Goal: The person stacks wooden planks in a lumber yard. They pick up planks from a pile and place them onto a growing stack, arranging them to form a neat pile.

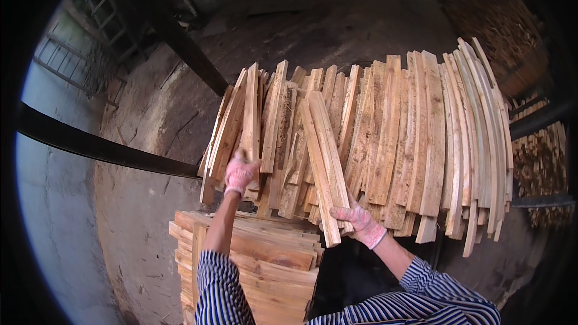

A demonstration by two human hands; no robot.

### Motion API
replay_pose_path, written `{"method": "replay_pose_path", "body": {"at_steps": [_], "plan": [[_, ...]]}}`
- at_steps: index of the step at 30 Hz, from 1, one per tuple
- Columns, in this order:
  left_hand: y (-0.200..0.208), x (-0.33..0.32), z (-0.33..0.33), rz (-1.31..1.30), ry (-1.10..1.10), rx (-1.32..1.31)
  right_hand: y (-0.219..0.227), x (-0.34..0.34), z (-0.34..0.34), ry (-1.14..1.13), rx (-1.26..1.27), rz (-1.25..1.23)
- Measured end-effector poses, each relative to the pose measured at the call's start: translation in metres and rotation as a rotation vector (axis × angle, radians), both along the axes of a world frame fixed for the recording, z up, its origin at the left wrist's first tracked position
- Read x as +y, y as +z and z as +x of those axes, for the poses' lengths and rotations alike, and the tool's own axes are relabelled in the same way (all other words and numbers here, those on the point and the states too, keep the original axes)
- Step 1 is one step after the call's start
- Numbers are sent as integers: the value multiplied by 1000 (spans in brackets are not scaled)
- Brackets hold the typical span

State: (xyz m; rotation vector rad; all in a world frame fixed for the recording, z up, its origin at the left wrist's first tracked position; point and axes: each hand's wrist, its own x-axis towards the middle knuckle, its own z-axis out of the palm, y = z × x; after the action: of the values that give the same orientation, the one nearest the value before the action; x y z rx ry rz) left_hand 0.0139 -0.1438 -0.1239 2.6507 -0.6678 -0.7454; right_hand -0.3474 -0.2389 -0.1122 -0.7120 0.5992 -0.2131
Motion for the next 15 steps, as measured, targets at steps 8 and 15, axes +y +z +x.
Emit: {"method": "replay_pose_path", "body": {"at_steps": [8,15], "plan": [[107,22,-207,-630,442,896,38,37,14,-25,-45,40],[94,83,-236,-961,622,1255,129,107,-35,82,-89,-135]]}}
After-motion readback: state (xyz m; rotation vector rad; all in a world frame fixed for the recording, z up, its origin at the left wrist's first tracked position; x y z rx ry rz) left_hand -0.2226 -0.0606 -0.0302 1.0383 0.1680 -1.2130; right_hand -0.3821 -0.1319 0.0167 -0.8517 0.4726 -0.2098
